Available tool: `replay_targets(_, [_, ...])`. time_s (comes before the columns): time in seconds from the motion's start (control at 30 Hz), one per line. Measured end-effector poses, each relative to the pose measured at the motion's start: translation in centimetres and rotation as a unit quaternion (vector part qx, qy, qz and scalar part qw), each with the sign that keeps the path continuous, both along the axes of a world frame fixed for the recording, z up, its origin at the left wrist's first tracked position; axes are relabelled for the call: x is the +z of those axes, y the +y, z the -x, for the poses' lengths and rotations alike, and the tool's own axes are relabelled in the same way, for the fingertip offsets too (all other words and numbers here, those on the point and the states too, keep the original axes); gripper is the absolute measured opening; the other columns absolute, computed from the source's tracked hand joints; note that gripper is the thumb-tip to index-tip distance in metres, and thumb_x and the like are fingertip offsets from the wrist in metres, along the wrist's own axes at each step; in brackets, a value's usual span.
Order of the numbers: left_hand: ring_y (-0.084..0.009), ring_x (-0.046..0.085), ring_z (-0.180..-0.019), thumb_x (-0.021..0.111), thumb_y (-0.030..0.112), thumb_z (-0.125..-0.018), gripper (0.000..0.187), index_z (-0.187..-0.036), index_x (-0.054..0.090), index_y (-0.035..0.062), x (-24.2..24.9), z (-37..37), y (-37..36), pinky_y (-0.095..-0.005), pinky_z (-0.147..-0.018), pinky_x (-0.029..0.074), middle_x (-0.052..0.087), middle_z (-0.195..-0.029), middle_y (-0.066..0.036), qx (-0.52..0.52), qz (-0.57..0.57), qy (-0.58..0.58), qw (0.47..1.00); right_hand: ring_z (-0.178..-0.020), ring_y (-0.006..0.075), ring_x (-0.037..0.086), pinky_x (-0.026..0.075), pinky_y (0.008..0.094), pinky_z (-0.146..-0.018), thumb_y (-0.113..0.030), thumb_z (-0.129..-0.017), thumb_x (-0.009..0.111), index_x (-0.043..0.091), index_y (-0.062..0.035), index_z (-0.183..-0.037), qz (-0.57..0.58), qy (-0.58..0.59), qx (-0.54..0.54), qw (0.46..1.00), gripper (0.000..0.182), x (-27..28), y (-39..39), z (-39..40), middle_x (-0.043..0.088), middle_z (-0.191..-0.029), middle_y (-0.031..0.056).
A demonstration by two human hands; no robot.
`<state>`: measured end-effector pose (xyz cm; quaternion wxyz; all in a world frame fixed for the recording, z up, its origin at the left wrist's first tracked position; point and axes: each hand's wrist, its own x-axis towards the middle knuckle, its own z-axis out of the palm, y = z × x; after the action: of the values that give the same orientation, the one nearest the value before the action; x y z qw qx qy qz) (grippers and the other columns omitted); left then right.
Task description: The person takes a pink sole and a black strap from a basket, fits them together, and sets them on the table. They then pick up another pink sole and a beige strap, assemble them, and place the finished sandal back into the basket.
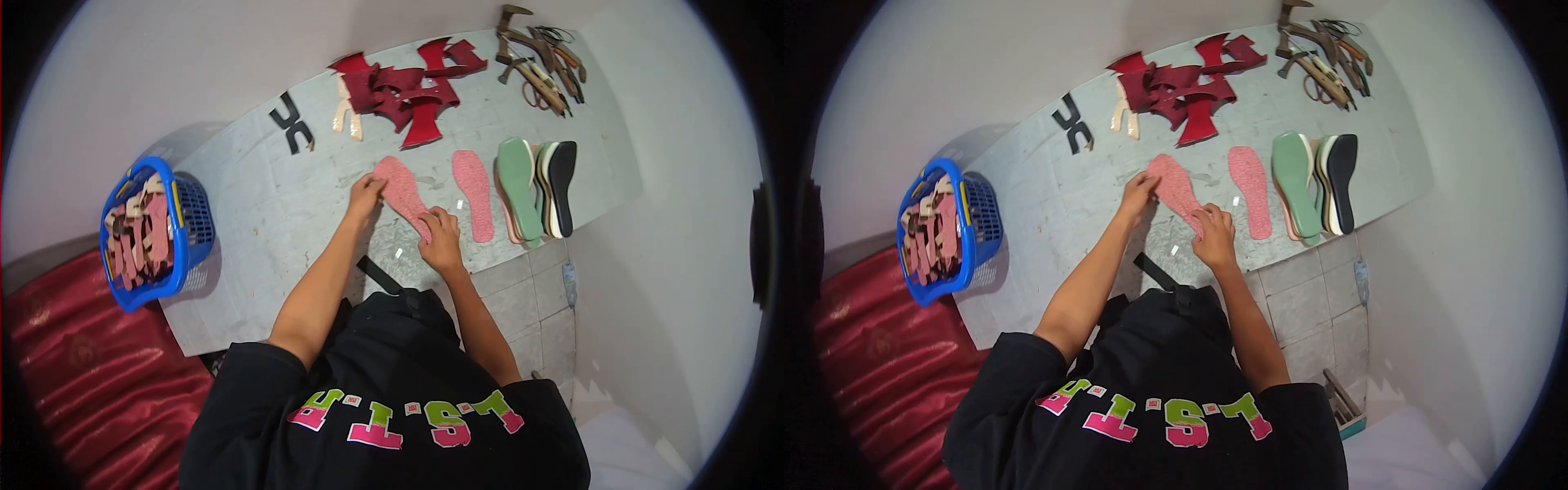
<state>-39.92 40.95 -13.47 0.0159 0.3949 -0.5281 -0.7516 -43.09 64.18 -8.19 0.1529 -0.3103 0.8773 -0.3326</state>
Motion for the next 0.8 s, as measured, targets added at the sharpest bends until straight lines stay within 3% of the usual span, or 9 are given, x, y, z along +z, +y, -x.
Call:
replay_targets(0.07, [-0.0081, 0.051, -0.056, 0.062, 0.013, -0.093, 0.014, -0.101, 0.062, 0.0015, 1.8, -3.9, -1.1, -0.0218, -0.051, 0.039, 0.061, -0.077, -0.002, 0.144, -0.074, 0.053, 0.985, -0.115, 0.0324, 0.047, 0.041, 0.0464, -0.097, 0.001, -0.065, 0.067, 0.063, -0.0136, -0.116, 0.025, -0.004, 0.049, 0.998, 0.053, 0.0, -1.8, -0.9, 0.051, -0.127, 0.0077])
replay_targets(0.27, [-0.0129, 0.063, -0.084, 0.059, 0.012, -0.095, 0.022, -0.115, 0.057, 0.0021, 3.4, -16.9, -5.9, -0.0235, -0.071, 0.052, 0.064, -0.099, -0.006, 0.250, -0.048, 0.002, 0.967, -0.117, 0.0344, 0.049, 0.043, 0.0445, -0.096, 0.007, -0.068, 0.061, 0.063, -0.0069, -0.111, 0.097, 0.019, 0.188, 0.977, 0.045, -0.1, -8.6, -4.1, 0.055, -0.125, 0.0115])
replay_targets(0.43, [-0.0252, 0.065, -0.103, 0.052, -0.002, -0.090, 0.045, -0.132, 0.042, 0.0074, 1.9, -23.4, -5.4, -0.0406, -0.089, 0.058, 0.061, -0.116, -0.014, 0.350, -0.126, 0.006, 0.928, -0.115, 0.0382, 0.049, 0.043, 0.0453, -0.099, 0.002, -0.069, 0.064, 0.064, -0.0043, -0.102, 0.119, 0.058, 0.139, 0.981, 0.034, -0.2, -14.3, -4.8, 0.054, -0.123, 0.0185])
replay_targets(0.53, [-0.0290, 0.064, -0.106, 0.051, -0.006, -0.087, 0.052, -0.135, 0.038, 0.0092, 1.0, -24.4, -3.3, -0.0449, -0.088, 0.058, 0.060, -0.117, -0.016, 0.333, -0.153, 0.028, 0.930, -0.120, 0.0370, 0.047, 0.041, 0.0442, -0.101, -0.007, -0.069, 0.070, 0.066, -0.0046, -0.099, 0.076, 0.021, 0.072, 0.994, 0.031, -1.4, -16.4, -6.9, 0.050, -0.130, 0.0193])
replay_targets(0.6, [-0.0291, 0.065, -0.105, 0.050, -0.006, -0.089, 0.050, -0.135, 0.039, 0.0082, 1.4, -24.0, -2.0, -0.0446, -0.088, 0.058, 0.060, -0.120, -0.016, 0.297, -0.173, 0.022, 0.939, -0.116, 0.0371, 0.051, 0.041, 0.0423, -0.101, -0.012, -0.069, 0.072, 0.069, -0.0053, -0.098, 0.098, -0.092, -0.024, 0.991, 0.029, -3.6, -17.2, -8.6, 0.057, -0.123, 0.0200])
replay_targets(0.63, [-0.0292, 0.067, -0.103, 0.048, -0.007, -0.090, 0.049, -0.136, 0.039, 0.0072, 1.7, -23.7, -1.5, -0.0444, -0.087, 0.058, 0.060, -0.122, -0.017, 0.261, -0.191, 0.009, 0.946, -0.110, 0.0349, 0.056, 0.045, 0.0393, -0.097, -0.014, -0.069, 0.072, 0.071, -0.0041, -0.097, 0.060, -0.113, -0.008, 0.992, 0.030, -4.0, -17.5, -9.1, 0.064, -0.109, 0.0204])
replay_targets(0.67, [-0.0292, 0.067, -0.103, 0.048, -0.007, -0.090, 0.049, -0.136, 0.039, 0.0072, 2.0, -23.6, -1.5, -0.0444, -0.087, 0.058, 0.060, -0.122, -0.017, 0.259, -0.192, 0.014, 0.946, -0.108, 0.0315, 0.059, 0.048, 0.0375, -0.093, -0.012, -0.068, 0.071, 0.071, -0.0016, -0.098, 0.040, -0.239, -0.032, 0.970, 0.031, -4.5, -17.5, -10.0, 0.068, -0.097, 0.0186])
replay_targets(0.73, [-0.0261, 0.069, -0.094, 0.051, 0.002, -0.091, 0.041, -0.131, 0.045, 0.0061, 2.4, -23.7, -1.5, -0.0390, -0.083, 0.058, 0.065, -0.112, -0.015, 0.073, -0.187, -0.043, 0.979, -0.108, 0.0284, 0.061, 0.051, 0.0355, -0.090, -0.007, -0.068, 0.069, 0.070, -0.0001, -0.100, 0.063, -0.266, -0.020, 0.962, 0.033, -5.6, -16.8, -12.3, 0.065, -0.105, 0.0191])
replay_targets(0.8, [-0.0217, 0.070, -0.084, 0.053, 0.009, -0.093, 0.029, -0.121, 0.056, 0.0039, 2.1, -23.4, -1.3, -0.0328, -0.073, 0.057, 0.069, -0.101, -0.012, 0.054, -0.158, -0.058, 0.984, -0.105, 0.0280, 0.063, 0.051, 0.0355, -0.089, -0.004, -0.068, 0.067, 0.069, -0.0006, -0.103, 0.083, -0.178, -0.022, 0.980, 0.035, -6.7, -15.5, -13.9, 0.064, -0.109, 0.0191])
